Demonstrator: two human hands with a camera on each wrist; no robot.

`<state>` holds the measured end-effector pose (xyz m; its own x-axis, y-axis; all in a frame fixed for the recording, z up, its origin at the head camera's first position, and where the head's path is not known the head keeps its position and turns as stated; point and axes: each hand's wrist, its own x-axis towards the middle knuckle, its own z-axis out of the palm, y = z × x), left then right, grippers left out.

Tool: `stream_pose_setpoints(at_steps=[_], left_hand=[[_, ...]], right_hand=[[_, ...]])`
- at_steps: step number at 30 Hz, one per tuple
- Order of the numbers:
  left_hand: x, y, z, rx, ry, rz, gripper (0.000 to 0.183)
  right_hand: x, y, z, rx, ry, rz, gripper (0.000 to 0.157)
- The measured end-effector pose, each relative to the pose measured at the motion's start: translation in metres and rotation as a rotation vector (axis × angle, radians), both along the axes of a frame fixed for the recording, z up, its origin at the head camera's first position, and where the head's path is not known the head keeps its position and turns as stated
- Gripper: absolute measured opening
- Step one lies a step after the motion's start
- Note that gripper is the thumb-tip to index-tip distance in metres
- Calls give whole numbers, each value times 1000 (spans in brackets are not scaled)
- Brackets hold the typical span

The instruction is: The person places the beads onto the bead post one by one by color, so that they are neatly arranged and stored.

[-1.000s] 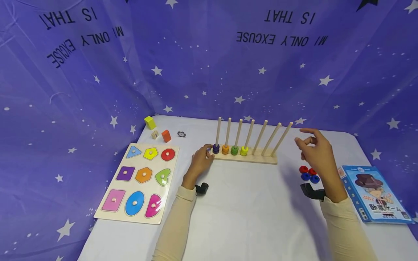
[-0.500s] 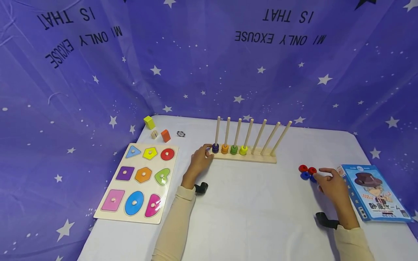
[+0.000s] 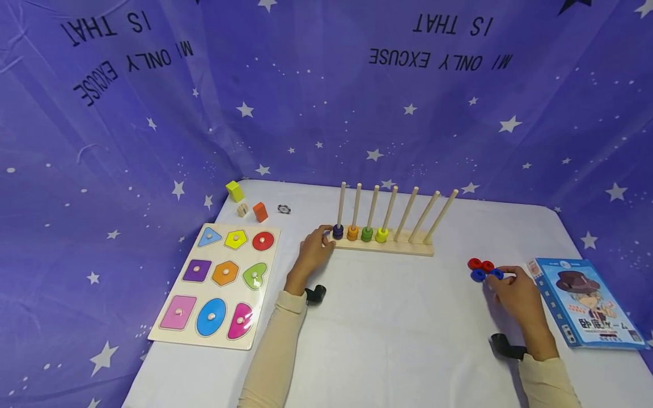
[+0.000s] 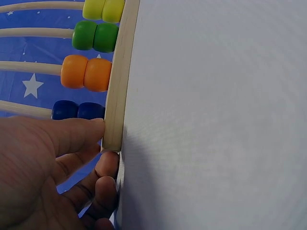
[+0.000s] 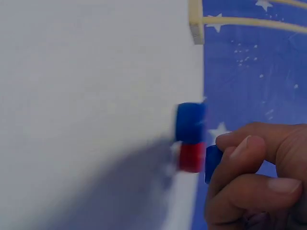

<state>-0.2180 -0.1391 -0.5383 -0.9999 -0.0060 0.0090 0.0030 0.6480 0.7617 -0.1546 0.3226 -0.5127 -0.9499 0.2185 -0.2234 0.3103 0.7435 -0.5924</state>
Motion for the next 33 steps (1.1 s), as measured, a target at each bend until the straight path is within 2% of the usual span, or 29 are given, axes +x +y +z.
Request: stream_pose_setpoints(at_steps=[2, 9, 14, 18, 22, 25, 29, 33], left_hand=[[0, -1, 0, -4, -2, 2, 43], [-1, -2, 1, -9, 4, 6, 44], [-1, -3, 2, -8, 3, 3, 44], [0, -3, 3, -5, 5, 5, 44], [-1, -4, 3, -8, 3, -1, 44], [-2, -4, 2, -8, -5, -4, 44], [-3, -3, 0, -20, -8, -8, 44], [-2, -1, -1, -18, -9, -17, 44]], right_hand=[[-1, -8, 15, 13, 43, 12, 62], [-13, -53, 81, 50, 277, 45, 59], [-24, -88, 121, 1, 374, 109, 55], [-36, -114, 145, -38, 434, 184, 52], [-48, -137, 161, -83, 458, 255, 50], [-59, -152, 167, -121, 459, 308, 48], [-72, -166, 167, -143, 453, 355, 45], [-77, -174, 164, -150, 423, 376, 44]])
